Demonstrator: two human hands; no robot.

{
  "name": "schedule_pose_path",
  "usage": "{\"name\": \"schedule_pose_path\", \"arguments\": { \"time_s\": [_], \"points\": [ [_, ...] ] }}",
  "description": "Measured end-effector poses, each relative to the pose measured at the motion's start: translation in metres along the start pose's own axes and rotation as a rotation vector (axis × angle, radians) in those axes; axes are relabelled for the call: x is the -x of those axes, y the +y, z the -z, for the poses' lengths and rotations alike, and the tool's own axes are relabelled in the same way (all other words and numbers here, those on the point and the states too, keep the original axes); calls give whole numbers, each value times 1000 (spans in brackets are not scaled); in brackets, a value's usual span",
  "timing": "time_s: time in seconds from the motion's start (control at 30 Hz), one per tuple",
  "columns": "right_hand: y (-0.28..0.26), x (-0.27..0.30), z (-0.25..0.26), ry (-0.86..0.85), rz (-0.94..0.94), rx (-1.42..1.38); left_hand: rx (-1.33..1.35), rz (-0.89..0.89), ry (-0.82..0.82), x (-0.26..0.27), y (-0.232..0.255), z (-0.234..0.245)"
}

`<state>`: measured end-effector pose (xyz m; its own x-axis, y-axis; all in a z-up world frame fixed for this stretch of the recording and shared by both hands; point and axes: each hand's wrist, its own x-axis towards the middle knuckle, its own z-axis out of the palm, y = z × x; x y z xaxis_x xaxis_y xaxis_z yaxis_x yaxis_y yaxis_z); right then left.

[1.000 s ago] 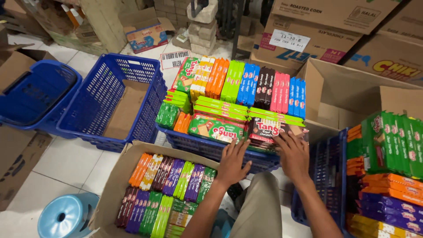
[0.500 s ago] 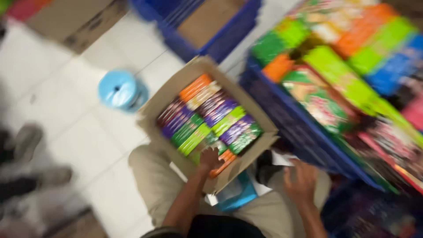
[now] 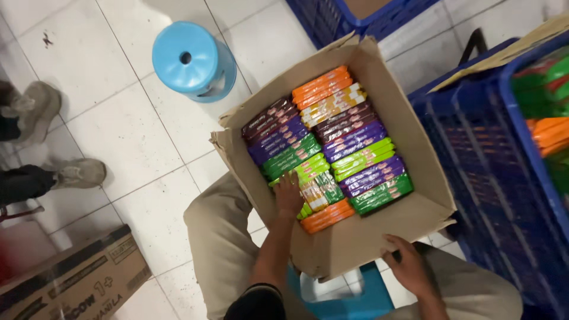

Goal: The person transfers stacks of colorful snack packets from a cardboard box into a blue plastic crate. They pick up the packets by hand and place them into the crate, arranging them in rows.

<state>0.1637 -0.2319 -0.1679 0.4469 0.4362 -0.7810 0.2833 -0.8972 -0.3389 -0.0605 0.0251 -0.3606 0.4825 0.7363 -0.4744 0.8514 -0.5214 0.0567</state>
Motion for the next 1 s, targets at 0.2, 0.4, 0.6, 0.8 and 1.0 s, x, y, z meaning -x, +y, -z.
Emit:
{"name": "schedule_pose_path", "arguments": {
  "time_s": [0.2, 0.4, 0.6, 0.8, 1.0],
  "points": [
    [9, -5, -5, 31, 12, 2, -77, -33, 206, 0, 7, -1],
    [13, -11, -6, 95, 50, 41, 10, -9, 103, -19, 1, 19],
    [23, -19, -14, 192, 130, -205, 392, 80, -99, 1, -3, 67],
    [15, -18, -5, 301, 204, -675, 972, 122, -104, 48, 5, 142],
    [-41, 16, -8, -175, 603, -1503, 1463, -118, -370, 150, 55, 282]
  ]
}}
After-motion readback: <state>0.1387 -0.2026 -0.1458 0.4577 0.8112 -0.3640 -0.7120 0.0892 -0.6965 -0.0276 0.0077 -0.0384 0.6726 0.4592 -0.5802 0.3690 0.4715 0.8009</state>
